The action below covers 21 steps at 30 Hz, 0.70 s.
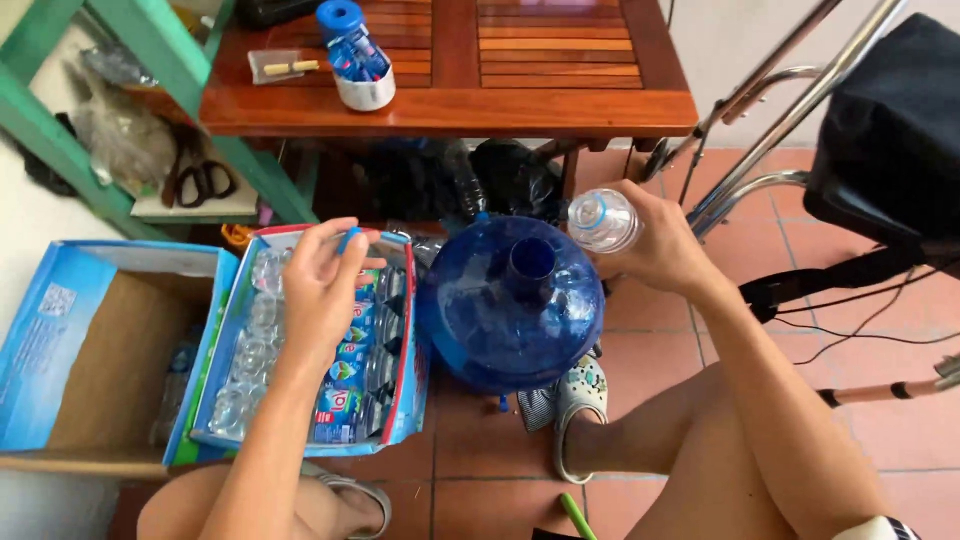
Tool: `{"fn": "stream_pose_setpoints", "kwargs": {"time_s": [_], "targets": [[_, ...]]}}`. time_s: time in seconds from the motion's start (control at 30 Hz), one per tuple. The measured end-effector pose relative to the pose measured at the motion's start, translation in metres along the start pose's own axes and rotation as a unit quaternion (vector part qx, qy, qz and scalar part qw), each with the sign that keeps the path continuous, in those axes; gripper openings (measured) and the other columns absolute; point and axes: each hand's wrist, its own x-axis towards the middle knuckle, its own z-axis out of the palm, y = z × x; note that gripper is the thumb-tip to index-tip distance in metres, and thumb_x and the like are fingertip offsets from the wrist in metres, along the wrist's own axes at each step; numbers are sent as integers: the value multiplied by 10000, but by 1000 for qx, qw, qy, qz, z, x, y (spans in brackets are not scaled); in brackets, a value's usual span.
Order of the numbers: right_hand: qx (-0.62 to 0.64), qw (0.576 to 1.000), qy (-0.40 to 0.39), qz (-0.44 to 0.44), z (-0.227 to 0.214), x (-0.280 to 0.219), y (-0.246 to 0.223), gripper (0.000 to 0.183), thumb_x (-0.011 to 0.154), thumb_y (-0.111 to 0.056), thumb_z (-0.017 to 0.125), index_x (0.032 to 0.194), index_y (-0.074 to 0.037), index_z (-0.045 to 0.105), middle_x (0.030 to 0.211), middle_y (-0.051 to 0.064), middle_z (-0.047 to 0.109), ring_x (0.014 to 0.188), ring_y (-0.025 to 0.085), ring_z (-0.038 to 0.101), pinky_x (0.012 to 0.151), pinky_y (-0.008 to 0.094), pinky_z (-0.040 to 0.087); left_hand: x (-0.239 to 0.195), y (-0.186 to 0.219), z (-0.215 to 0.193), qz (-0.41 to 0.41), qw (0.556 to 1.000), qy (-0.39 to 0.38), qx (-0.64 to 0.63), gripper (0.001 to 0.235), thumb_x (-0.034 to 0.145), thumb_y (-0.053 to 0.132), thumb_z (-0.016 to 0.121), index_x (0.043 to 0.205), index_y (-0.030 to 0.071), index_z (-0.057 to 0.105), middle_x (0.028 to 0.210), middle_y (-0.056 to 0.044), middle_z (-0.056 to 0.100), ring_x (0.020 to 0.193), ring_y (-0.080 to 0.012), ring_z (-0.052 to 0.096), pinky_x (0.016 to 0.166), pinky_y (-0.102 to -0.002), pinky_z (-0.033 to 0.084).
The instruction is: The person takes small plastic water bottles from a cardboard box, removes the plastic shrink wrap, opens the caps, and pours the water into a large blue water dispenser. The empty bottles are placed back into the box.
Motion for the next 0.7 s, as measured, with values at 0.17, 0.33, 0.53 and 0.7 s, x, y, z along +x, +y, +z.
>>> {"fn": "stream_pose_setpoints", "kwargs": {"time_s": [0.17,0.33,0.53,0.7], "targets": [[-17,1000,-15,-11,-2,-2,-5,758,605,-164,913,1309,-122,635,1097,223,723,1084,497,671,928,599,518,1,-5,0,5,1000,-9,10,351,1023,249,656,1293,34,589,1165,-194,730,926,-236,763,794,-318,609],[-30,999,-9,-6,-2,-4,3,761,595,-201,899,1307,-154,634,1096,192,720,1093,467,673,908,593,518,5,-16,3,1,1000,-26,1,363,1023,250,669,1299,30,585,1161,-194,723,924,-228,754,798,-318,601],[10,1000,-8,-25,-3,-2,-5,699,656,-165,878,1309,-147,628,1084,187,724,1076,468,682,910,579,529,3,-9,5,10,999,-28,16,365,1027,249,671,1295,15,589,1166,-219,712,950,-251,746,820,-336,596],[12,999,-7,-32,-3,0,-5,697,659,-138,877,1309,-141,627,1109,181,722,1105,462,677,902,572,532,3,-6,3,16,999,-27,18,375,1021,253,681,1292,9,592,1157,-223,717,950,-251,750,818,-343,600]]}}
